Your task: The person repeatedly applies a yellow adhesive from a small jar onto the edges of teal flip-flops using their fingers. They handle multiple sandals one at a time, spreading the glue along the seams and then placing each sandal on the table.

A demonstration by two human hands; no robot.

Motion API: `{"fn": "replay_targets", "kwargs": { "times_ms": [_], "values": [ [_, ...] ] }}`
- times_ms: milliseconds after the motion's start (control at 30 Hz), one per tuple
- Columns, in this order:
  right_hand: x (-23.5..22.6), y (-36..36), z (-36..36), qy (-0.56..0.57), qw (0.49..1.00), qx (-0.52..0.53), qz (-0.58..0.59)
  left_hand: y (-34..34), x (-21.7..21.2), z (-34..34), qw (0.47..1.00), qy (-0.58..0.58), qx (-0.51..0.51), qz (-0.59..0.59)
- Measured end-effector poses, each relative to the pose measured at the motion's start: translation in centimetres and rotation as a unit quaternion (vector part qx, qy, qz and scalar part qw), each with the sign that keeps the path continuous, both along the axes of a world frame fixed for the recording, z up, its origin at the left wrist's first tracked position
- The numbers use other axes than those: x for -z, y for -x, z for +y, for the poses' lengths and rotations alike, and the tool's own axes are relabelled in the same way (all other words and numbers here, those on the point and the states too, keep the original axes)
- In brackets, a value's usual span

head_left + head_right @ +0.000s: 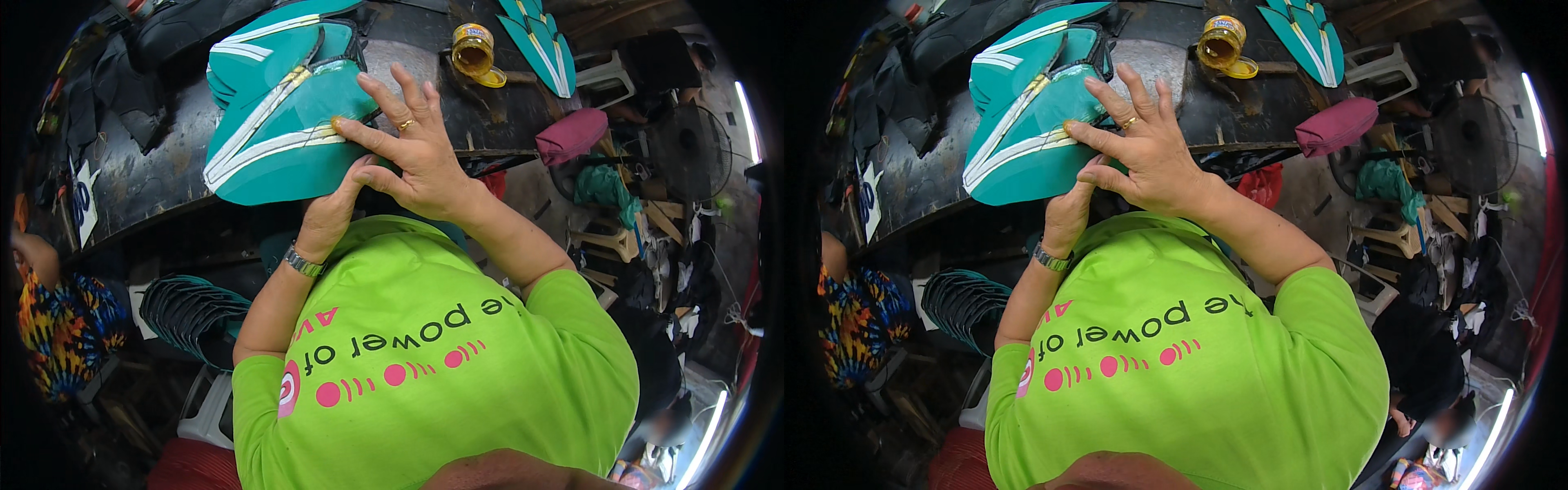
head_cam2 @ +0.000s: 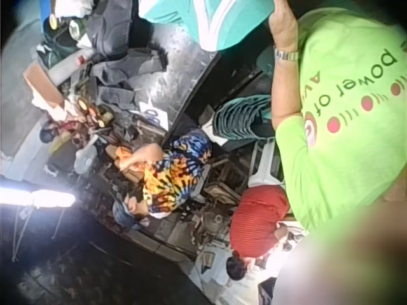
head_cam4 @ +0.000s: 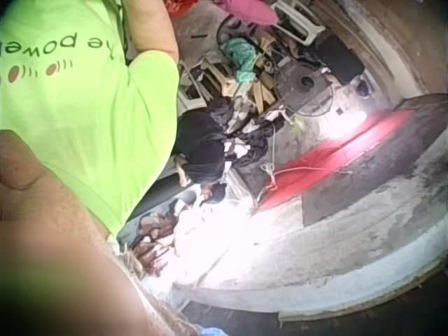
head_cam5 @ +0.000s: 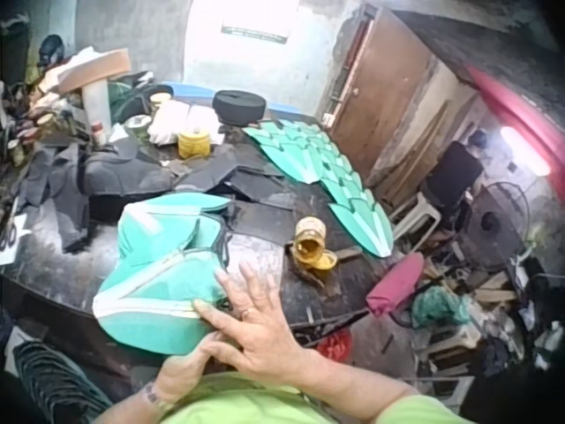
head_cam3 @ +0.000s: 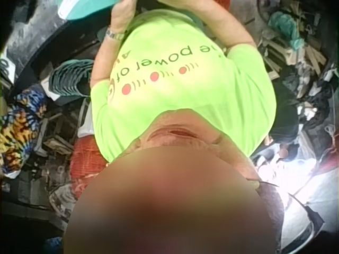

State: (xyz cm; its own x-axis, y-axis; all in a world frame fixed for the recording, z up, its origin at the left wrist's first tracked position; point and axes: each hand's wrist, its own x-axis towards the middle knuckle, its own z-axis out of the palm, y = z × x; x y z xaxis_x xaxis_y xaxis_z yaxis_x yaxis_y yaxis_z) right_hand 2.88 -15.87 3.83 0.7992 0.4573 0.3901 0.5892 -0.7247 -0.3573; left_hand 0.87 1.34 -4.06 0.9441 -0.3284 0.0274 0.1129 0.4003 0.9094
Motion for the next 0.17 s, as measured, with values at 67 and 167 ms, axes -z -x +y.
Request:
{"fn": "replay_targets", "kwargs": {
  "times_ms": [67,167],
  "values": [
    [-0.4,-0.3,-0.1,0.049,0.998,0.002,-0.039,-0.3,0.1,0.4,0.999,-0.034,0.023,-0.014],
    [-0.9,-0.8,-0.7,0.099,0.992,-0.021,-0.077,-0.7,-0.1,1.4,0.990,-0.119,0.075,-0.018]
  ]
}}
